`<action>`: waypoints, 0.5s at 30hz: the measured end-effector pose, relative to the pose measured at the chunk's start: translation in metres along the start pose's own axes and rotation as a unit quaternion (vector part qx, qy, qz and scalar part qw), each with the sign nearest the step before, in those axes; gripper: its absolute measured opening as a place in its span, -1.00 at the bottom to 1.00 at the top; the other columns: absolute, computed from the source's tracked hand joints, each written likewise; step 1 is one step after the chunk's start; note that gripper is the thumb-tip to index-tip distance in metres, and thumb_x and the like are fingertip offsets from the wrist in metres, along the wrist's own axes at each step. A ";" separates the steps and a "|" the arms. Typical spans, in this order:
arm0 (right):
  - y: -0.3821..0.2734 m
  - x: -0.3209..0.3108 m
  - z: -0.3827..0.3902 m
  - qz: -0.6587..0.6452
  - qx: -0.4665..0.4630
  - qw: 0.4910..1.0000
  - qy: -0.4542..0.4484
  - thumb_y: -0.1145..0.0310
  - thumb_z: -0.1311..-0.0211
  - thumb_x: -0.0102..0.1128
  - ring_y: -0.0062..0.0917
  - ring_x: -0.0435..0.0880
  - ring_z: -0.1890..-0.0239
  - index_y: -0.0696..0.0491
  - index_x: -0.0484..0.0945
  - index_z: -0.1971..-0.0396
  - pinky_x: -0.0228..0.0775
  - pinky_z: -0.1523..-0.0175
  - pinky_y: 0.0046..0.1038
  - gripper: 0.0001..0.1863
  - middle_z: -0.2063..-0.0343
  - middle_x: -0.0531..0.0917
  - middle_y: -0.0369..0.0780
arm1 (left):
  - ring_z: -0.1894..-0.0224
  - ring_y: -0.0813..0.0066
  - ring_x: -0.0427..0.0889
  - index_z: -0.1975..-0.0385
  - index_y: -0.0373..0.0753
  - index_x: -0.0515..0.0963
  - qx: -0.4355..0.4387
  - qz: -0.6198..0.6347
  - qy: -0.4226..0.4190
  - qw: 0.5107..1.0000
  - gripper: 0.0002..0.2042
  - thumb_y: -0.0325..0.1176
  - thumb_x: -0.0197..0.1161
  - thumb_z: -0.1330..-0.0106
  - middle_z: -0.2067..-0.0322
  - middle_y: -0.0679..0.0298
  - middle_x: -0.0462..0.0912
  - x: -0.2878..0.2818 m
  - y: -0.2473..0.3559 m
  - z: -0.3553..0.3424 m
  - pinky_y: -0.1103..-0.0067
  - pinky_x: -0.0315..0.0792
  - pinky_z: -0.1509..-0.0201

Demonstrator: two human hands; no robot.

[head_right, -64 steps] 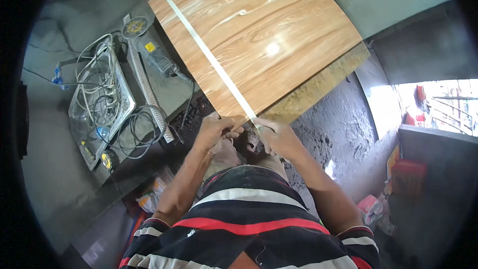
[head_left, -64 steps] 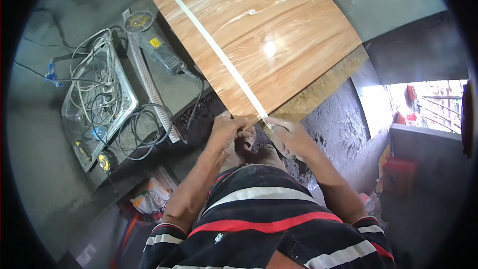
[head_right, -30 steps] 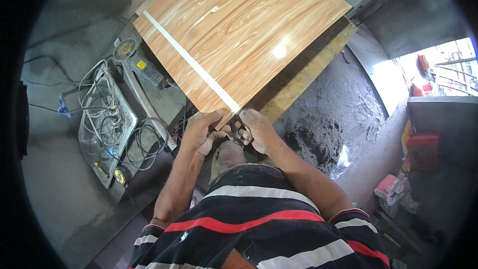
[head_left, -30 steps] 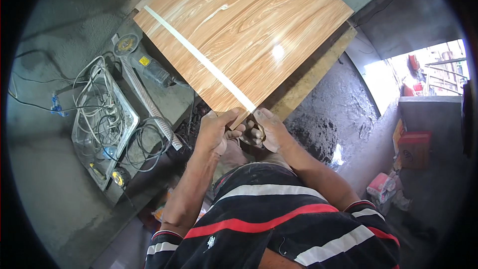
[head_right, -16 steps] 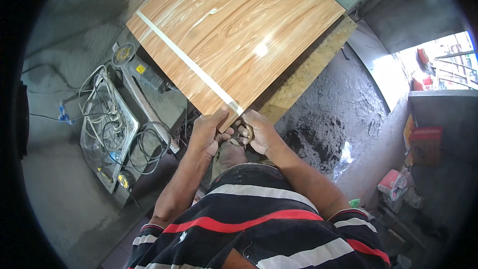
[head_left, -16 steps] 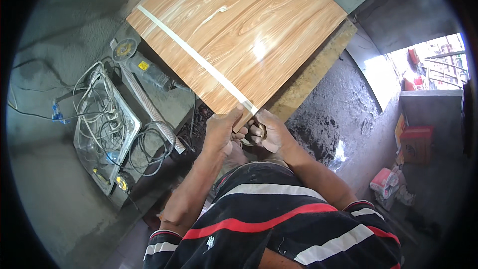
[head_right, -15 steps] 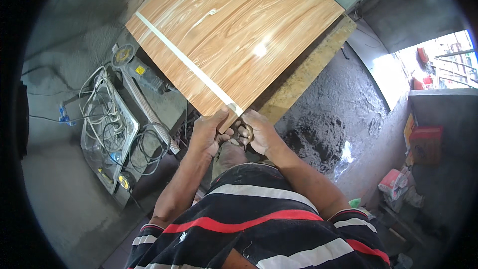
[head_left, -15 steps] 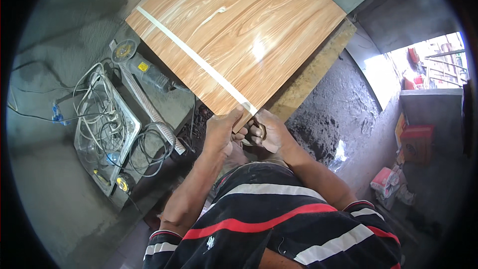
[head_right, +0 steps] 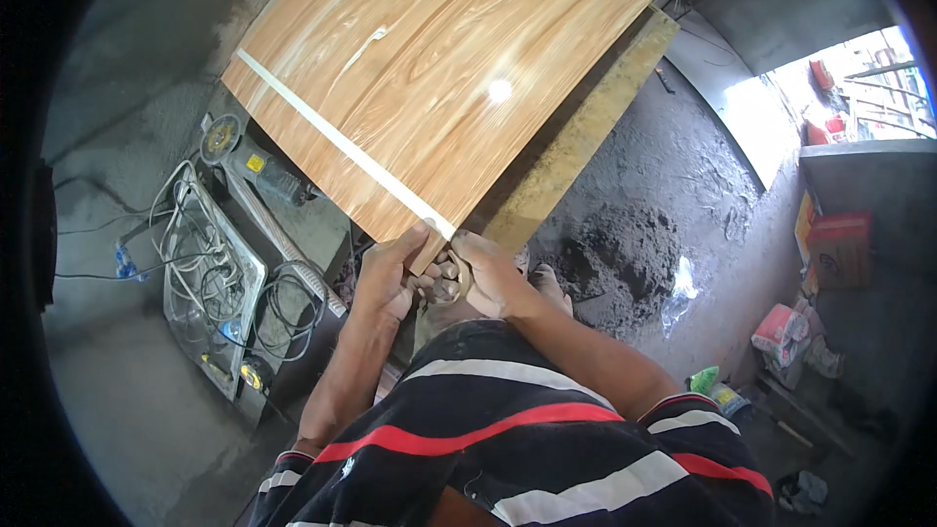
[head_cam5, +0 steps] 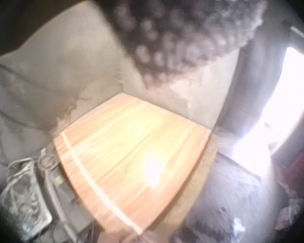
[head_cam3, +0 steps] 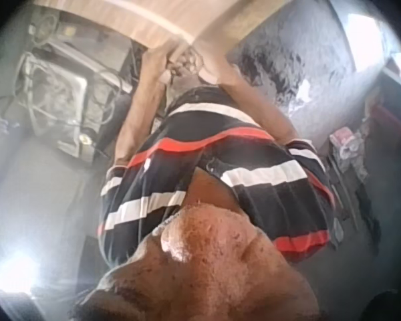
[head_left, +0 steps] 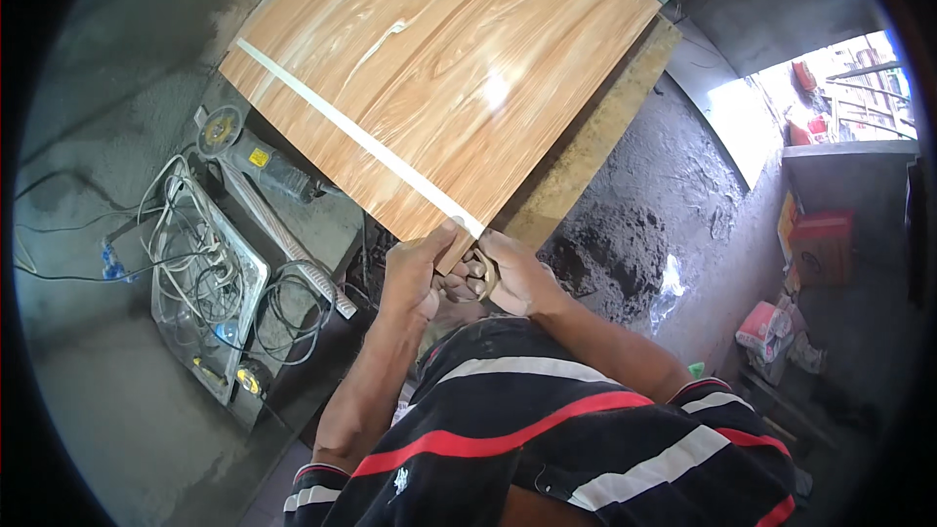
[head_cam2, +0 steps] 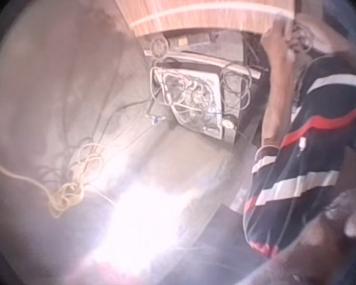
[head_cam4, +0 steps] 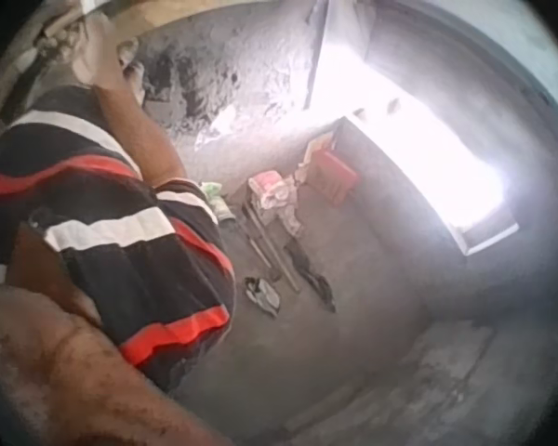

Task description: The person uses a measuring tape and pencil to mark measurements on a tile, then applies white tape along the measured line.

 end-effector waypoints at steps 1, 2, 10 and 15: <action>-0.002 -0.003 0.004 -0.011 -0.010 1.000 0.000 0.26 -0.56 0.13 -0.69 0.52 0.49 0.10 0.53 0.10 0.40 0.49 -0.61 -0.80 0.44 0.54 -0.33 | 0.56 0.43 0.70 0.14 -0.50 0.67 0.005 0.004 -0.012 1.000 -0.61 -0.17 0.39 -0.43 0.40 0.03 0.76 0.002 0.000 0.001 0.66 0.53 0.53; 0.000 -0.009 0.002 -0.012 -0.009 1.000 0.000 0.26 -0.56 0.13 -0.69 0.52 0.49 0.10 0.53 0.10 0.40 0.49 -0.61 -0.80 0.44 0.54 -0.33 | 0.56 0.42 0.70 0.14 -0.50 0.67 0.010 0.008 -0.024 1.000 -0.61 -0.17 0.39 -0.43 0.40 0.04 0.76 0.003 0.000 0.001 0.66 0.53 0.53; -0.006 -0.017 -0.008 0.101 0.026 0.990 0.090 0.36 -0.45 0.18 -0.63 0.50 0.58 0.13 0.53 0.16 0.35 0.60 -0.52 -0.85 0.48 0.53 -0.31 | 0.58 0.42 0.69 0.12 -0.49 0.66 0.013 0.011 0.006 1.000 -0.61 -0.18 0.43 -0.40 0.41 0.07 0.75 -0.005 -0.001 -0.004 0.63 0.51 0.59; 0.010 -0.008 -0.017 0.053 0.037 0.986 0.156 0.45 -0.47 0.00 -0.56 0.50 0.62 0.16 0.56 0.16 0.36 0.62 -0.45 -0.84 0.48 0.57 -0.24 | 0.59 0.40 0.70 0.15 -0.50 0.66 0.010 0.020 -0.003 1.000 -0.62 -0.20 0.45 -0.38 0.41 0.08 0.75 0.009 0.001 0.006 0.62 0.52 0.63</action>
Point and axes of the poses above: each hand's wrist, its own z-axis away from the middle knuckle, its own x-axis out of the palm, y = z × x, the point moved 4 cm from there along -z, towards the middle knuckle
